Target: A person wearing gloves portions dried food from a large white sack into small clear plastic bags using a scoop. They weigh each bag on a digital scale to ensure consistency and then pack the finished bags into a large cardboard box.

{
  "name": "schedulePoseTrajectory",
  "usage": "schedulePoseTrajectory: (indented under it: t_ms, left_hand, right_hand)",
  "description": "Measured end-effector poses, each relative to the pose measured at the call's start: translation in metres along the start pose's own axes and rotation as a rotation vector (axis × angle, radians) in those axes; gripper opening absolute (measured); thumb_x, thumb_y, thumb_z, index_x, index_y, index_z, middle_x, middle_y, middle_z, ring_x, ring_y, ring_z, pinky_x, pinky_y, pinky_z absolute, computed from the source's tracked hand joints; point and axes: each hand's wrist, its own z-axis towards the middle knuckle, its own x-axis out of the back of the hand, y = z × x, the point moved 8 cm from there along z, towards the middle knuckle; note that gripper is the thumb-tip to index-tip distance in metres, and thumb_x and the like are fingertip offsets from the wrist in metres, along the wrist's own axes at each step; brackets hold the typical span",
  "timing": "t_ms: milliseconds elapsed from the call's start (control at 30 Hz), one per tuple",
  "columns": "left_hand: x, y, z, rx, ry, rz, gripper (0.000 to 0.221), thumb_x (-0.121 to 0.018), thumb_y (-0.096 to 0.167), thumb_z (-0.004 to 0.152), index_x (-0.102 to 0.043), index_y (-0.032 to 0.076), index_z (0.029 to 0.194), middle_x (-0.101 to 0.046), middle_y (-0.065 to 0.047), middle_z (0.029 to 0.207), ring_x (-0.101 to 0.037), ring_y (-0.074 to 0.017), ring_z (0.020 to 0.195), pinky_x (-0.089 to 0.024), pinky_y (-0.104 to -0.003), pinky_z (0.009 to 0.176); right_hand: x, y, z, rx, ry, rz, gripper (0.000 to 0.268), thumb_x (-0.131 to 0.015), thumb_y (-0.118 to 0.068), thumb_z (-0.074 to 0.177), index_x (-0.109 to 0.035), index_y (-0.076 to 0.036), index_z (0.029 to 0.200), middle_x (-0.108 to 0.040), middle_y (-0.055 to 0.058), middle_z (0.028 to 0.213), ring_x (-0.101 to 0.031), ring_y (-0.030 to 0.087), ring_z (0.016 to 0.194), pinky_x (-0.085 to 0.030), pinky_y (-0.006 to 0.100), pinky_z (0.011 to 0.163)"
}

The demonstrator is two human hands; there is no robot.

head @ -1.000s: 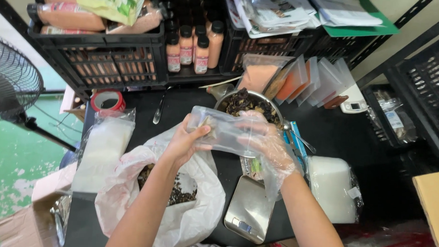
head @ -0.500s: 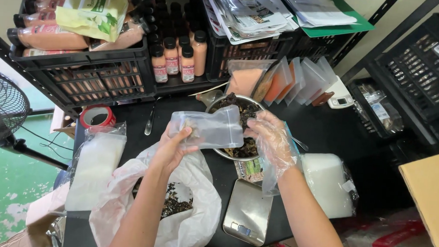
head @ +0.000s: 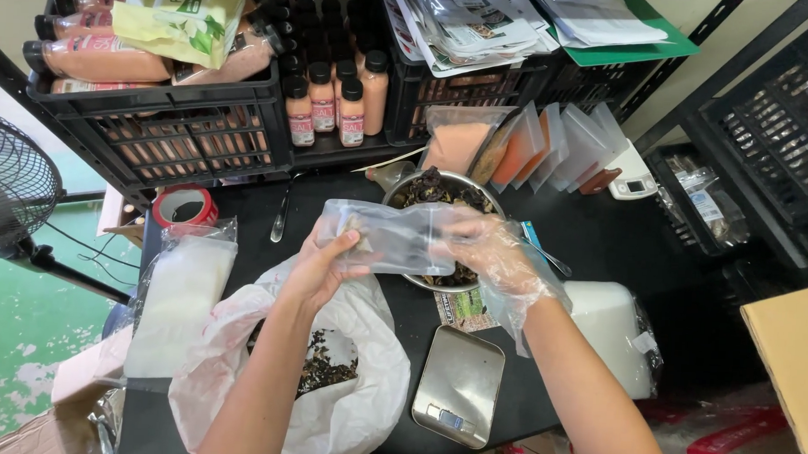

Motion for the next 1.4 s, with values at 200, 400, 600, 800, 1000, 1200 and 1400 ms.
schedulePoseTrajectory:
  t_ms: [200, 400, 600, 800, 1000, 1200, 1400]
  left_hand:
    - [0.005, -0.003, 0.004, 0.009, 0.000, 0.064, 0.061, -0.077, 0.004, 0.083, -0.048, 0.010, 0.137, -0.067, -0.021, 0.114, -0.072, -0.0486, 0.085, -0.066, -0.051, 0.058]
    - [0.003, -0.007, 0.003, 0.018, -0.022, 0.102, 0.064, -0.080, 0.002, 0.080, -0.050, 0.010, 0.136, -0.068, -0.021, 0.118, -0.072, -0.0469, 0.089, -0.065, -0.055, 0.059]
    - [-0.002, -0.003, 0.005, 0.017, -0.048, 0.104, 0.059, -0.081, 0.001, 0.080, -0.053, 0.010, 0.132, -0.070, -0.018, 0.112, -0.075, -0.0385, 0.084, -0.066, -0.051, 0.057]
    - [0.000, 0.000, 0.001, 0.017, -0.050, 0.106, 0.060, -0.080, -0.001, 0.080, -0.053, 0.009, 0.133, -0.070, -0.019, 0.112, -0.075, -0.0398, 0.084, -0.066, -0.053, 0.057]
    - [-0.006, 0.001, 0.000, 0.021, -0.041, 0.085, 0.060, -0.081, 0.001, 0.080, -0.053, 0.009, 0.134, -0.070, -0.016, 0.105, -0.076, -0.0353, 0.080, -0.067, -0.048, 0.055]
    - [-0.013, 0.000, -0.003, 0.019, -0.050, 0.100, 0.060, -0.082, 0.002, 0.080, -0.055, 0.009, 0.133, -0.070, -0.016, 0.103, -0.075, -0.0349, 0.081, -0.067, -0.049, 0.054]
    - [-0.015, -0.001, -0.005, 0.029, -0.045, 0.124, 0.059, -0.084, 0.003, 0.078, -0.055, 0.008, 0.129, -0.069, -0.018, 0.104, -0.075, -0.0368, 0.082, -0.066, -0.051, 0.056]
  right_hand:
    - [-0.031, 0.029, 0.001, -0.162, -0.083, 0.190, 0.035, -0.082, -0.024, 0.083, -0.075, -0.002, 0.111, -0.064, 0.018, 0.128, -0.063, 0.032, 0.122, -0.041, 0.049, 0.115]
    - [-0.045, 0.042, 0.002, -0.209, -0.124, 0.444, 0.039, -0.076, -0.015, 0.085, -0.066, 0.001, 0.120, -0.062, 0.018, 0.124, -0.063, 0.030, 0.124, -0.039, 0.046, 0.118]
    - [-0.039, 0.031, -0.004, -0.203, -0.106, 0.371, 0.035, -0.073, -0.009, 0.086, -0.069, -0.005, 0.120, -0.064, 0.011, 0.113, -0.068, 0.018, 0.114, -0.042, 0.033, 0.116]
    - [-0.030, -0.002, -0.005, -0.042, -0.060, 0.032, 0.033, -0.088, -0.024, 0.077, -0.077, -0.004, 0.101, -0.073, 0.016, 0.096, -0.077, 0.030, 0.094, -0.056, 0.050, 0.102]
    - [-0.014, 0.039, 0.018, 0.056, 0.020, 0.126, 0.038, -0.087, -0.020, 0.075, -0.078, -0.006, 0.110, -0.072, 0.020, 0.097, -0.075, 0.033, 0.096, -0.056, 0.054, 0.098]
    - [-0.016, 0.047, 0.020, -0.011, -0.020, 0.254, 0.030, -0.080, -0.016, 0.082, -0.078, -0.009, 0.111, -0.069, 0.021, 0.098, -0.074, 0.036, 0.099, -0.050, 0.061, 0.103]
    - [-0.032, 0.060, -0.001, -0.122, -0.126, 0.279, 0.039, -0.076, -0.030, 0.086, -0.075, -0.007, 0.118, -0.071, 0.022, 0.102, -0.073, 0.034, 0.104, -0.051, 0.054, 0.106]
